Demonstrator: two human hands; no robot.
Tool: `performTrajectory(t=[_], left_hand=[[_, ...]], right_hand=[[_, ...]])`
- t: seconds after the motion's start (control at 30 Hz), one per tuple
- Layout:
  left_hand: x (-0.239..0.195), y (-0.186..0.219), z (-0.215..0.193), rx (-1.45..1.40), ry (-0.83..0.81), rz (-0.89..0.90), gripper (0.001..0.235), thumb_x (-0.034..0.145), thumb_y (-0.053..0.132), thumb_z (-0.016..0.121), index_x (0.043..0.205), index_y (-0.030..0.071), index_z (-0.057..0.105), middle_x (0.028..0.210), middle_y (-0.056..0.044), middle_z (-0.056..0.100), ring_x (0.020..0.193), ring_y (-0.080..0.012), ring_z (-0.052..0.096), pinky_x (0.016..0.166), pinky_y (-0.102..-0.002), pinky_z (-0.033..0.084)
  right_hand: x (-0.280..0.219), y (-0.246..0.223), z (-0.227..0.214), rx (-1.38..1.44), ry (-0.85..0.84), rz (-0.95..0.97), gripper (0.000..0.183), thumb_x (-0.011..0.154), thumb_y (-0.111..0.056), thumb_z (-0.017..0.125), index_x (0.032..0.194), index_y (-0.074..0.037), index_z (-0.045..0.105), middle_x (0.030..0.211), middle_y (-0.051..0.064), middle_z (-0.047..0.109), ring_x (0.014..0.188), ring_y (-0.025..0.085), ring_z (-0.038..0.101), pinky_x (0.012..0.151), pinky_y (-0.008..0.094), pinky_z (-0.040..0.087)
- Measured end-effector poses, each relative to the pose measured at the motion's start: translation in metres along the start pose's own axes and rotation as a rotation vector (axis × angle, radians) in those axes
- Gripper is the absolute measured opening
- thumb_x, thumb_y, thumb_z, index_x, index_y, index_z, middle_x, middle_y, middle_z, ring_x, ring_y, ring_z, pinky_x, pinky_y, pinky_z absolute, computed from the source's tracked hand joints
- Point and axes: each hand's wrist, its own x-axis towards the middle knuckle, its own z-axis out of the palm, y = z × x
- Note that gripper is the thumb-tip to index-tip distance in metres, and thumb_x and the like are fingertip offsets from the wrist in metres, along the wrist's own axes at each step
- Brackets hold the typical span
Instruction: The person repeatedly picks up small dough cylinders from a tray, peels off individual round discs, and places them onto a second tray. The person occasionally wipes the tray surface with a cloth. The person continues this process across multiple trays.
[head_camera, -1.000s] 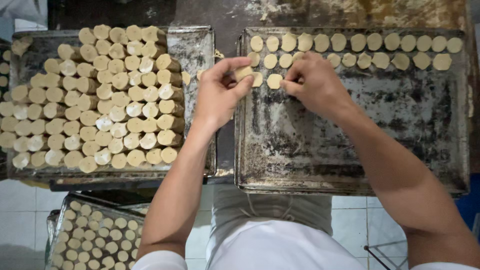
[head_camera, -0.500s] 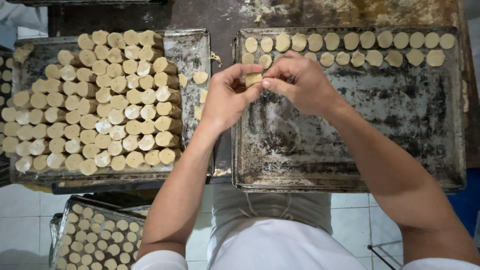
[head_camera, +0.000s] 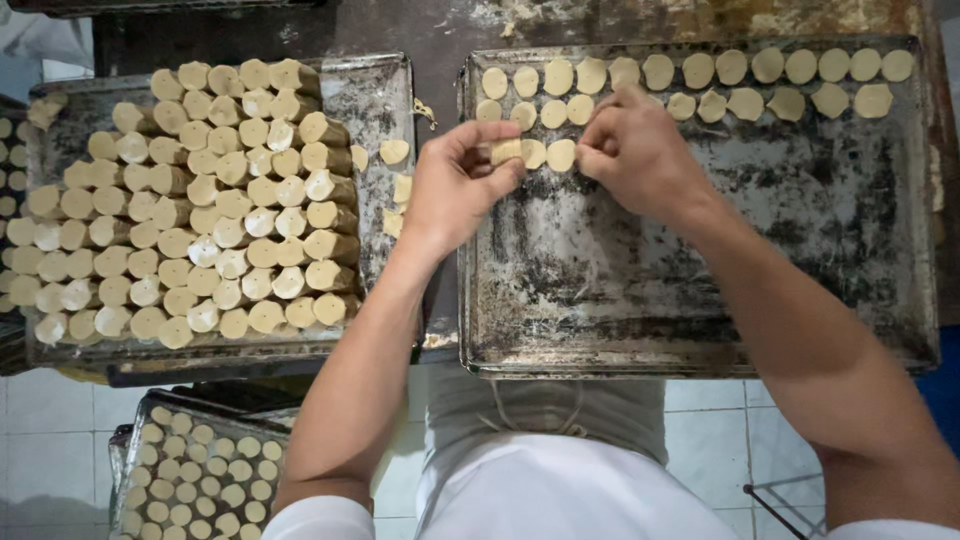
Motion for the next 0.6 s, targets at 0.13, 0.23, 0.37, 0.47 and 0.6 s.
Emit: performTrajectory(t=[0.13, 0.23, 0.37, 0.47, 0.6], left_hand=[[0.004, 0.002, 0.004, 0.016, -0.03, 0.034, 0.039, 0.088, 0.005, 0.077, 0.126, 0.003, 0.07, 0.104, -0.006, 0.077, 0.086, -0.0114, 0.071, 0.077, -0.024, 0.061], [0.012, 0.002, 0.017, -0.081, -0.075, 0.076, 0.036, 0.089, 0.004, 0.077, 0.124, 0.002, 0.071, 0.103, -0.008, 0.078, 0.09, -0.0115, 0.074, 0.08, -0.024, 0.062], [0.02, -0.002, 0.031, -0.098, -0.075, 0.091, 0.032, 0.089, 0.002, 0.075, 0.12, 0.001, 0.072, 0.105, -0.008, 0.078, 0.09, -0.0118, 0.075, 0.077, -0.025, 0.063], [0.022, -0.007, 0.038, -0.141, -0.084, 0.054, 0.03, 0.088, 0.003, 0.074, 0.118, 0.0, 0.071, 0.104, -0.006, 0.076, 0.089, -0.0118, 0.075, 0.074, -0.025, 0.061], [0.025, -0.008, 0.042, -0.127, -0.093, 0.065, 0.03, 0.09, 0.004, 0.073, 0.12, 0.0, 0.07, 0.101, -0.004, 0.073, 0.089, -0.0104, 0.074, 0.074, -0.024, 0.06]], right_hand=[[-0.003, 0.002, -0.004, 0.19, -0.091, 0.091, 0.02, 0.099, -0.023, 0.077, 0.091, -0.004, 0.072, 0.1, 0.007, 0.061, 0.082, 0.018, 0.057, 0.072, 0.032, 0.056], [-0.003, 0.003, -0.006, 0.389, -0.114, -0.106, 0.012, 0.098, -0.018, 0.072, 0.098, -0.006, 0.074, 0.105, 0.004, 0.061, 0.086, 0.013, 0.06, 0.074, 0.03, 0.055], [-0.006, 0.014, -0.013, 0.334, -0.04, -0.164, 0.013, 0.1, -0.015, 0.07, 0.094, -0.003, 0.073, 0.111, 0.007, 0.061, 0.096, 0.014, 0.061, 0.079, 0.031, 0.054], [-0.009, 0.028, -0.013, 0.198, -0.022, -0.074, 0.015, 0.098, -0.016, 0.073, 0.092, -0.002, 0.074, 0.113, 0.009, 0.06, 0.095, 0.016, 0.062, 0.081, 0.033, 0.056], [-0.013, 0.042, -0.012, -0.045, 0.065, 0.042, 0.016, 0.095, -0.018, 0.077, 0.095, -0.002, 0.077, 0.112, 0.011, 0.061, 0.091, 0.02, 0.062, 0.079, 0.036, 0.057]])
